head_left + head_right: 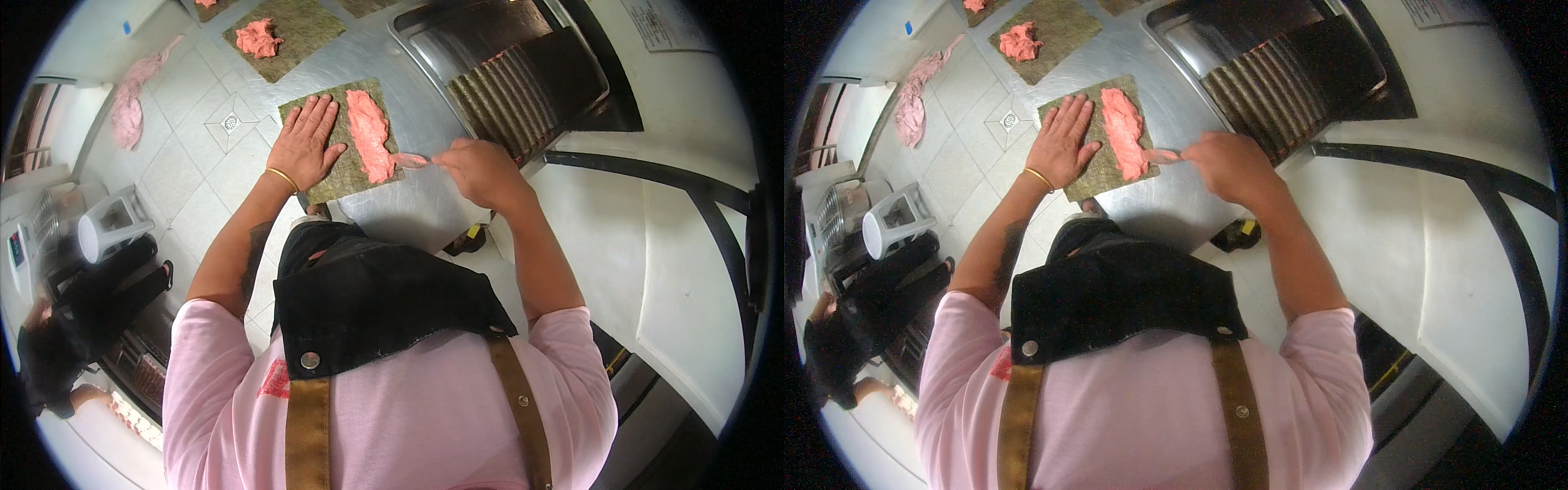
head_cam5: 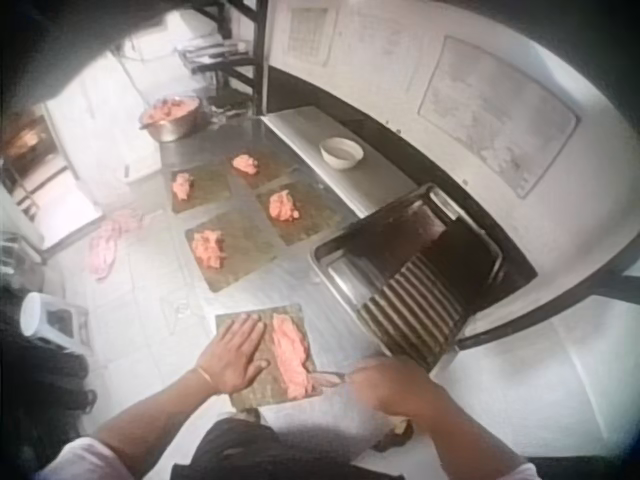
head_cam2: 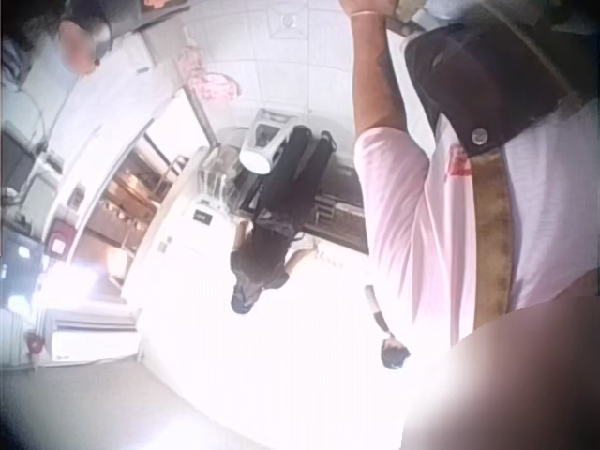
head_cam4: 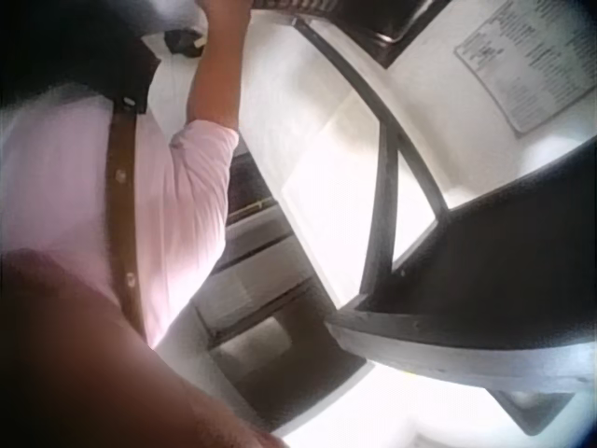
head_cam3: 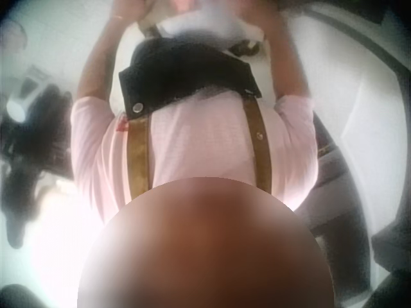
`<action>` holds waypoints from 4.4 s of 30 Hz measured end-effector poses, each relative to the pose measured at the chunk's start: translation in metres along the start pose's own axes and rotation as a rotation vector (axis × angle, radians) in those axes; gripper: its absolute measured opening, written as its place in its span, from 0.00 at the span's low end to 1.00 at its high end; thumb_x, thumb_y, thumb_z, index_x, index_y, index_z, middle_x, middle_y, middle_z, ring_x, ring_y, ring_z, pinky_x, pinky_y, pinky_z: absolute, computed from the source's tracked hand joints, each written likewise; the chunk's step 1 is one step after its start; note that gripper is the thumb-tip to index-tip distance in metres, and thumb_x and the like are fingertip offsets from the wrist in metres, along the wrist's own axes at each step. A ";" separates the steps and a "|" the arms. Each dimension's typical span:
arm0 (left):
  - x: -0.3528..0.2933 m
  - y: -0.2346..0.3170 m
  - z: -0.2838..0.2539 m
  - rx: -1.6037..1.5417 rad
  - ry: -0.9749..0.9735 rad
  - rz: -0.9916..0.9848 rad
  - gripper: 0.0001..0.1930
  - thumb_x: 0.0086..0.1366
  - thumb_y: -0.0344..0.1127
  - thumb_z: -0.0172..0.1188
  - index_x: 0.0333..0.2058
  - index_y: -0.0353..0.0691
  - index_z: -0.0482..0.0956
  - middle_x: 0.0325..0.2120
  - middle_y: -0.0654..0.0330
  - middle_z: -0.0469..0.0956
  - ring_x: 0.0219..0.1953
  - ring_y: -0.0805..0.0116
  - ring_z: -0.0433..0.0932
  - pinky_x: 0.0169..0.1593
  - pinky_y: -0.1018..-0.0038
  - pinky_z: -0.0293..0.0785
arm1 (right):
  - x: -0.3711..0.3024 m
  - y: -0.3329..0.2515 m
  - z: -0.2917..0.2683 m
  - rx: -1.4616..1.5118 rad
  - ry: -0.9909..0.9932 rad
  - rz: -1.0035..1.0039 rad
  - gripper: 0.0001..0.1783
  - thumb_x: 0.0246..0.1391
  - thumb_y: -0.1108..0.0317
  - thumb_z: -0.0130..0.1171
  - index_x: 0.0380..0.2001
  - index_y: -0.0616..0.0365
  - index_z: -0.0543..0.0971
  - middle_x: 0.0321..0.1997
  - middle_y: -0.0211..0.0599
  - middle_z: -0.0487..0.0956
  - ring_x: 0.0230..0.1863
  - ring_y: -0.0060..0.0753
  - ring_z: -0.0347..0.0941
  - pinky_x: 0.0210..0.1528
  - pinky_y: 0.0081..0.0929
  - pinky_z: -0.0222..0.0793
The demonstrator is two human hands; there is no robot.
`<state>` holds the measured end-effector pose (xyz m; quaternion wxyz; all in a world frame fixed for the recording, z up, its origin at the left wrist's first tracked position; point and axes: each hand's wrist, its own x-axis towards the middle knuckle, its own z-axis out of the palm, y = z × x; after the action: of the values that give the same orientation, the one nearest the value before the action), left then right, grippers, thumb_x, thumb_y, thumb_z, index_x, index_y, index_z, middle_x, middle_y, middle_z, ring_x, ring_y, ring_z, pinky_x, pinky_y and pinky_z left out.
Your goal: The person scoops pink meat paste from a bowl onto a digital scale, then spreads it evenly onto rectangular sheets of green seaweed using a spoon. The person repeatedly smooths the paste to form a uniform layer on each sheet.
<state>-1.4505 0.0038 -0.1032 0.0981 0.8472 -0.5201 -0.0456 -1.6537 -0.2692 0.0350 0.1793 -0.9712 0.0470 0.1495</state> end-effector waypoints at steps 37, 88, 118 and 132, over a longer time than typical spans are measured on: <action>-0.002 -0.001 0.003 0.004 0.025 0.004 0.41 0.77 0.58 0.49 0.78 0.38 0.54 0.79 0.48 0.52 0.82 0.48 0.47 0.81 0.52 0.43 | -0.017 -0.024 0.022 -0.178 0.211 -0.130 0.12 0.56 0.69 0.56 0.39 0.52 0.87 0.35 0.38 0.79 0.43 0.46 0.81 0.42 0.44 0.79; 0.002 -0.001 0.001 0.018 -0.001 -0.001 0.42 0.77 0.58 0.49 0.78 0.38 0.52 0.80 0.47 0.51 0.82 0.47 0.47 0.81 0.51 0.43 | 0.041 -0.004 0.012 -0.060 0.024 -0.122 0.14 0.63 0.69 0.55 0.44 0.50 0.89 0.43 0.46 0.85 0.48 0.52 0.82 0.51 0.50 0.78; 0.000 -0.001 -0.004 -0.088 0.011 -0.033 0.44 0.76 0.59 0.51 0.77 0.32 0.53 0.78 0.44 0.52 0.81 0.44 0.48 0.80 0.51 0.45 | 0.095 0.011 0.006 0.059 0.137 -0.264 0.16 0.62 0.70 0.53 0.50 0.51 0.85 0.45 0.40 0.83 0.47 0.52 0.83 0.49 0.49 0.79; 0.003 0.000 -0.005 -0.096 -0.003 -0.034 0.45 0.75 0.59 0.53 0.77 0.32 0.53 0.78 0.44 0.53 0.81 0.44 0.49 0.80 0.51 0.46 | 0.131 0.023 0.003 0.043 0.290 -0.214 0.18 0.63 0.71 0.52 0.52 0.51 0.83 0.47 0.41 0.83 0.51 0.50 0.82 0.52 0.48 0.80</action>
<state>-1.4479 0.0019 -0.0981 0.1372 0.8502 -0.5030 -0.0734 -1.5334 -0.2947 -0.0157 0.2061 -0.9780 -0.0282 -0.0130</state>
